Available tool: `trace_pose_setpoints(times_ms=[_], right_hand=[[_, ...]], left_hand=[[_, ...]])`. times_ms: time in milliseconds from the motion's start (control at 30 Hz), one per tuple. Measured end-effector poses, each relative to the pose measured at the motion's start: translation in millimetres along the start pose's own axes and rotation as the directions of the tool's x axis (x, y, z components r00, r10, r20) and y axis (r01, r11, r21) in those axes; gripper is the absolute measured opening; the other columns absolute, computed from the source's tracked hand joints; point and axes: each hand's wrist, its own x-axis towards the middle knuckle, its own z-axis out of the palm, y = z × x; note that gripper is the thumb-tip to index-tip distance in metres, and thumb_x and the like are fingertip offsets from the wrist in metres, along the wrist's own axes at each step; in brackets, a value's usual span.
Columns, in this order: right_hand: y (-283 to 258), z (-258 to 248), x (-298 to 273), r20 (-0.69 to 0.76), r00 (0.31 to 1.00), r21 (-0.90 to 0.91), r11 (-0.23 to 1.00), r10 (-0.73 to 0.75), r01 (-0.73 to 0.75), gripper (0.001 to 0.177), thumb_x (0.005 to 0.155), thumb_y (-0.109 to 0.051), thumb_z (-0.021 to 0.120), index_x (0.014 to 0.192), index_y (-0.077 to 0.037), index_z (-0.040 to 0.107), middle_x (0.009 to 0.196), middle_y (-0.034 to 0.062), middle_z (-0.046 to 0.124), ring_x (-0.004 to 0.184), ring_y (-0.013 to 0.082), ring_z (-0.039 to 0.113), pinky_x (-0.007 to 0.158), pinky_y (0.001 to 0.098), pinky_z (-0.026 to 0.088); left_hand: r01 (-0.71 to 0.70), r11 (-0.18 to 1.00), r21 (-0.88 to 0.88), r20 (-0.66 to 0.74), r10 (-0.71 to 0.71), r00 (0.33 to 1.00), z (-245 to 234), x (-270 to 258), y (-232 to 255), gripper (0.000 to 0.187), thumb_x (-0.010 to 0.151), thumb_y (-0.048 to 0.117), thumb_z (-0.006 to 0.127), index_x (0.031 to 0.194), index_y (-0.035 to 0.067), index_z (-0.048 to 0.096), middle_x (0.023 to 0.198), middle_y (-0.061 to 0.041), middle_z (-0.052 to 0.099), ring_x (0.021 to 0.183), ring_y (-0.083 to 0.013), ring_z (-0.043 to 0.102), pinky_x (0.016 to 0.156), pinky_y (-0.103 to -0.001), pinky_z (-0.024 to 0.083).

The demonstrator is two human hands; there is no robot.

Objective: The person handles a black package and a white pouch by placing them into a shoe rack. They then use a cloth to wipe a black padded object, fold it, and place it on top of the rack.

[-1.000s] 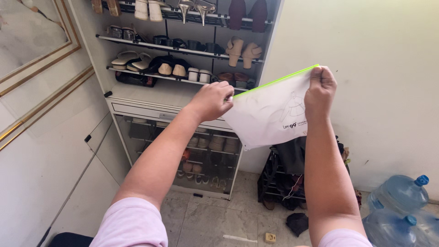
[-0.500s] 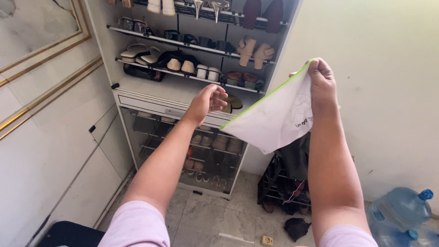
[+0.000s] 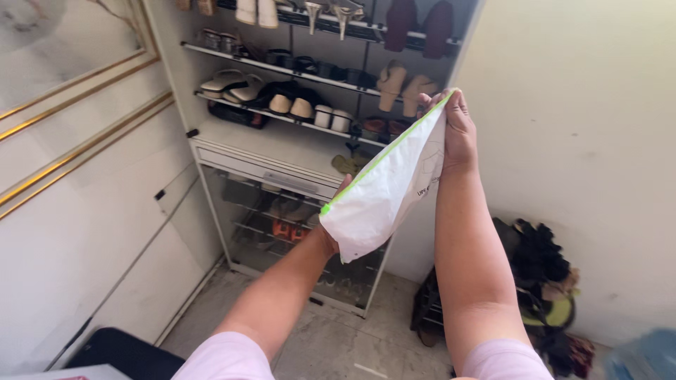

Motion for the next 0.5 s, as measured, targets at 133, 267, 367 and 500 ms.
trace_pose_setpoints(times_ms=[133,267,367,500], right_hand=[[27.4,-6.2,24.3,0.017,0.998,-0.02,0.998,0.056,-0.056,0.026,0.111,-0.032,0.057,0.101,-0.009,0.062,0.09,0.0052,0.063,0.096,0.0181,0.065,0.094,0.0346,0.056],[52.5,1.9,38.9,-0.013,0.971,-0.387,0.894,0.237,-0.223,0.032,0.116,-0.034,0.056,0.109,-0.005,0.066,0.097,0.0057,0.062,0.084,0.0153,0.057,0.076,0.0313,0.05],[77.4,12.8,47.4,-0.192,0.932,-0.548,0.754,0.309,-0.363,0.03,0.103,-0.034,0.056,0.124,-0.014,0.064,0.114,-0.0005,0.062,0.092,0.0121,0.058,0.074,0.0335,0.05],[103.9,6.6,27.1,-0.196,0.853,-0.308,0.796,0.483,-0.521,0.059,0.101,-0.058,0.042,0.137,-0.015,0.059,0.128,0.0053,0.059,0.112,0.0226,0.055,0.094,0.0443,0.047]], left_hand=[[-0.032,0.999,-0.007,0.071,0.032,0.997,8.3,5.2,-2.9,0.071,0.101,0.058,0.056,0.152,0.009,0.046,0.141,-0.02,0.059,0.122,-0.0403,0.062,0.101,-0.053,0.053],[-0.36,0.919,0.162,-0.199,0.388,0.9,-9.6,-0.1,-14.8,0.076,0.096,0.053,0.061,0.155,0.007,0.045,0.145,-0.019,0.059,0.127,-0.0376,0.062,0.106,-0.054,0.052],[-0.441,0.849,0.29,-0.542,0.526,0.655,-36.6,-18.0,-3.6,0.076,0.09,0.048,0.065,0.152,0.007,0.048,0.142,-0.015,0.063,0.127,-0.0334,0.062,0.11,-0.049,0.051],[-0.544,0.695,0.47,-0.664,0.684,0.302,-56.7,-53.5,32.0,0.083,0.083,0.044,0.074,0.152,0.005,0.047,0.14,-0.013,0.064,0.126,-0.0324,0.062,0.108,-0.048,0.048]])
